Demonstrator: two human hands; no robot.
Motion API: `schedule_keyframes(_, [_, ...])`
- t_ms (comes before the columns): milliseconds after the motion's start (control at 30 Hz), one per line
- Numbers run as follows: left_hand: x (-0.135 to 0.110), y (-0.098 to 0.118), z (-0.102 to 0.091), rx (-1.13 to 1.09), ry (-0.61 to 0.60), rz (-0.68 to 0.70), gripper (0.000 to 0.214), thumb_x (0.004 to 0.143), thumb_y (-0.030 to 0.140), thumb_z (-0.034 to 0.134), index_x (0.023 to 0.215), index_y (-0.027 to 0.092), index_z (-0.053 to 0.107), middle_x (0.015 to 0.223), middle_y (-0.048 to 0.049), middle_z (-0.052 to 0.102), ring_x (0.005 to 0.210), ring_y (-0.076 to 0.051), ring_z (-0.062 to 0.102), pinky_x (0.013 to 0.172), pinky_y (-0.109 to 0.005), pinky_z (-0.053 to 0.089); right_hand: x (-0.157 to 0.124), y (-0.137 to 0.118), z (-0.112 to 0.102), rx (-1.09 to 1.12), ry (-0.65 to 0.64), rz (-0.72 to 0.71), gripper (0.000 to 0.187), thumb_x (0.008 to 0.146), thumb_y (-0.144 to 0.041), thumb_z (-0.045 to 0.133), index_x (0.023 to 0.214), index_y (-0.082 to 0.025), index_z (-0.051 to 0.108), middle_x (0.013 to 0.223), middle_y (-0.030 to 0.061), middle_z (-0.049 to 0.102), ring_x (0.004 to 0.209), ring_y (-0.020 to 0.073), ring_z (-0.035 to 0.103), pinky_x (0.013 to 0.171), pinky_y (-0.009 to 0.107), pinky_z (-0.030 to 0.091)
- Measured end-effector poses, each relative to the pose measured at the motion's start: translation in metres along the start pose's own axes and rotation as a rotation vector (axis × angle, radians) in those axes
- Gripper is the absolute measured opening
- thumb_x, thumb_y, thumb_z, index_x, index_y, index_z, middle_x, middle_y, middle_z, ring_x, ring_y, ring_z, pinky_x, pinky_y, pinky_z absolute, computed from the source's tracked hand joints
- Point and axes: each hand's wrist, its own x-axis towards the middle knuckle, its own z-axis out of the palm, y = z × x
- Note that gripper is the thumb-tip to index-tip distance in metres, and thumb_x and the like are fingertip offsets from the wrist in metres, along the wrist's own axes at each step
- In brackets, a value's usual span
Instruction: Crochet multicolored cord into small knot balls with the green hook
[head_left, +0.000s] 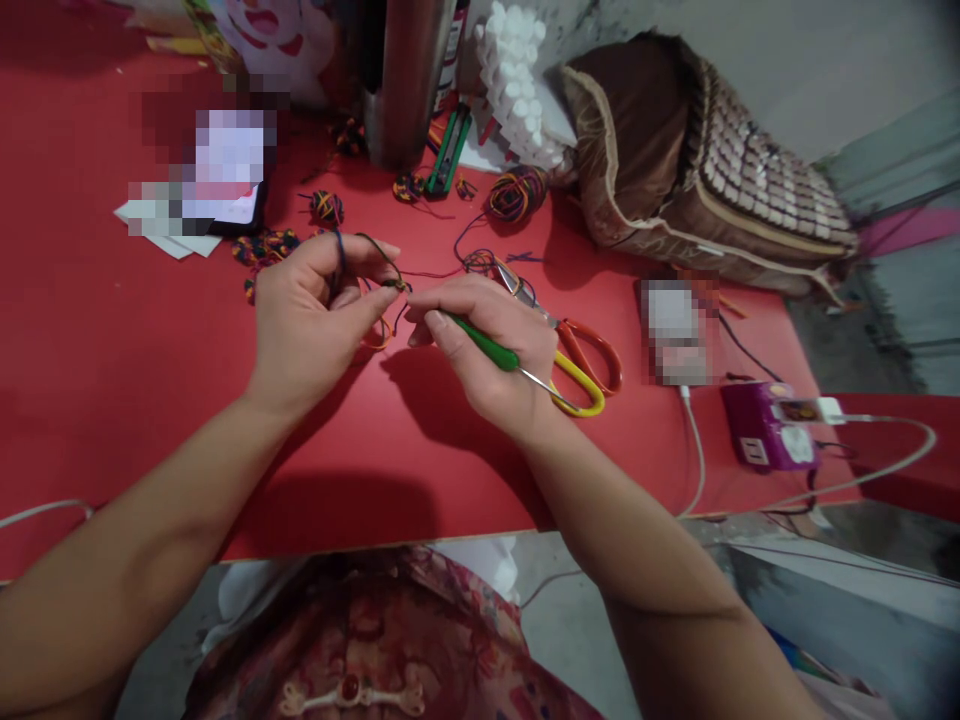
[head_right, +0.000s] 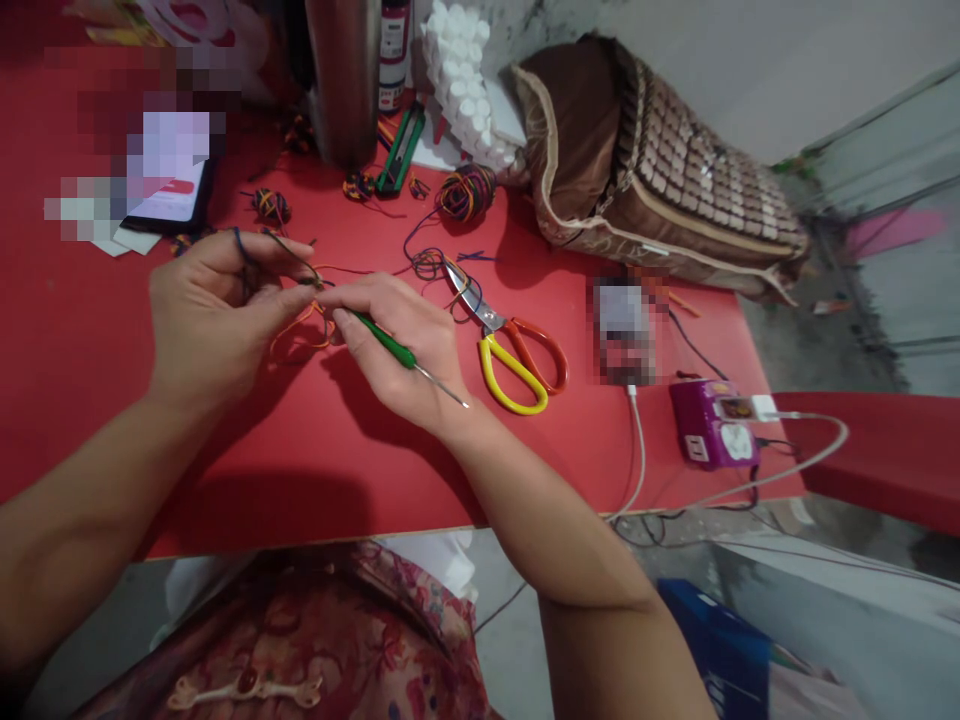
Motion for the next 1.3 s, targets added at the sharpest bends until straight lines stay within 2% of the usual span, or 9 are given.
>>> schedule_keyframes(233, [0.005, -0.007, 0.004, -0.377, 0.041, -0.293, 0.029, 0.068, 0.008, 0.098, 0.09, 0.024, 0.089, 0.083, -0.0014, 0.075, 0.077, -0.016, 0.069, 0.06, -0.027, 0.06, -0.001, 0.002, 0.002, -0.128, -0.036, -0.107, 0.026, 0.111, -0.026, 0.062, 0.122, -0.036, 0.083, 0.097, 0.0014, 0.086, 0.099, 0.0231, 0.084, 0.096, 0.042, 0.069])
schedule_keyframes(367, [0.007, -0.009, 0.004, -0.427, 0.065, -0.316, 0.029, 0.065, 0.011, 0.101, 0.087, 0.024, 0.089, 0.085, -0.0019, 0.076, 0.073, -0.015, 0.069, 0.056, -0.026, 0.062, -0.004, 0.007, 0.004, -0.095, -0.05, -0.145, 0.029, 0.111, -0.024, 0.063, 0.13, -0.037, 0.081, 0.102, 0.0029, 0.086, 0.101, 0.0224, 0.084, 0.096, 0.039, 0.068])
schedule_keyframes(533, [0.003, -0.007, 0.009, -0.426, 0.072, -0.357, 0.033, 0.059, 0.014, 0.106, 0.085, 0.026, 0.089, 0.079, 0.0004, 0.075, 0.065, -0.012, 0.063, 0.049, -0.022, 0.055, -0.006, 0.017, 0.005, -0.157, -0.067, -0.013, 0.023, 0.113, -0.038, 0.063, 0.124, -0.04, 0.084, 0.103, 0.0013, 0.087, 0.094, 0.0214, 0.083, 0.096, 0.038, 0.068])
schedule_keyframes(633, [0.0, -0.006, 0.012, -0.453, 0.089, -0.354, 0.037, 0.053, 0.018, 0.109, 0.084, 0.026, 0.089, 0.076, 0.0008, 0.075, 0.062, -0.012, 0.062, 0.046, -0.023, 0.053, -0.005, 0.019, 0.005, -0.178, -0.084, -0.006, 0.022, 0.113, -0.044, 0.065, 0.121, -0.039, 0.085, 0.104, 0.0007, 0.088, 0.093, 0.0185, 0.082, 0.097, 0.033, 0.067])
schedule_keyframes(800, [-0.001, -0.004, 0.013, -0.46, 0.069, -0.339, 0.029, 0.069, 0.004, 0.094, 0.089, 0.023, 0.088, 0.076, 0.0025, 0.076, 0.057, -0.008, 0.059, 0.047, -0.018, 0.052, -0.003, 0.004, 0.002, -0.223, -0.082, -0.031, 0.027, 0.113, -0.041, 0.063, 0.128, -0.029, 0.082, 0.109, 0.004, 0.089, 0.1, 0.0222, 0.086, 0.101, 0.039, 0.07])
schedule_keyframes(967, [0.001, 0.006, 0.014, -0.431, 0.105, -0.337, 0.029, 0.077, -0.004, 0.086, 0.093, 0.019, 0.087, 0.077, 0.0024, 0.073, 0.055, -0.007, 0.058, 0.046, -0.018, 0.053, -0.006, -0.005, 0.002, -0.296, -0.022, -0.121, 0.026, 0.117, -0.03, 0.06, 0.136, -0.023, 0.076, 0.123, 0.0066, 0.091, 0.097, 0.0178, 0.089, 0.092, 0.03, 0.073])
schedule_keyframes(1067, [0.004, 0.009, 0.012, -0.482, 0.12, -0.448, 0.027, 0.082, -0.007, 0.08, 0.089, 0.018, 0.086, 0.077, 0.0018, 0.072, 0.05, -0.004, 0.047, 0.039, -0.015, 0.042, -0.006, 0.002, 0.005, -0.443, -0.035, -0.247, 0.026, 0.118, -0.028, 0.061, 0.137, -0.017, 0.074, 0.125, 0.0092, 0.091, 0.105, 0.0185, 0.089, 0.098, 0.028, 0.071])
schedule_keyframes(1167, [0.008, 0.008, 0.008, -0.554, 0.074, -0.614, 0.026, 0.083, -0.008, 0.083, 0.086, 0.019, 0.084, 0.074, 0.002, 0.067, 0.051, -0.002, 0.036, 0.037, -0.014, 0.028, -0.006, 0.014, 0.009, -0.585, -0.033, -0.4, 0.028, 0.119, -0.024, 0.056, 0.143, -0.018, 0.068, 0.116, 0.0081, 0.09, 0.101, 0.0182, 0.087, 0.092, 0.028, 0.071])
schedule_keyframes(1300, [0.009, 0.01, 0.008, -0.595, 0.079, -0.672, 0.024, 0.085, -0.007, 0.084, 0.088, 0.017, 0.083, 0.074, 0.0022, 0.063, 0.055, -0.004, 0.035, 0.042, -0.018, 0.026, -0.011, 0.029, 0.014, -0.703, -0.048, -0.518, 0.038, 0.119, -0.019, 0.049, 0.156, -0.016, 0.058, 0.113, 0.0089, 0.085, 0.1, 0.0213, 0.081, 0.087, 0.035, 0.068])
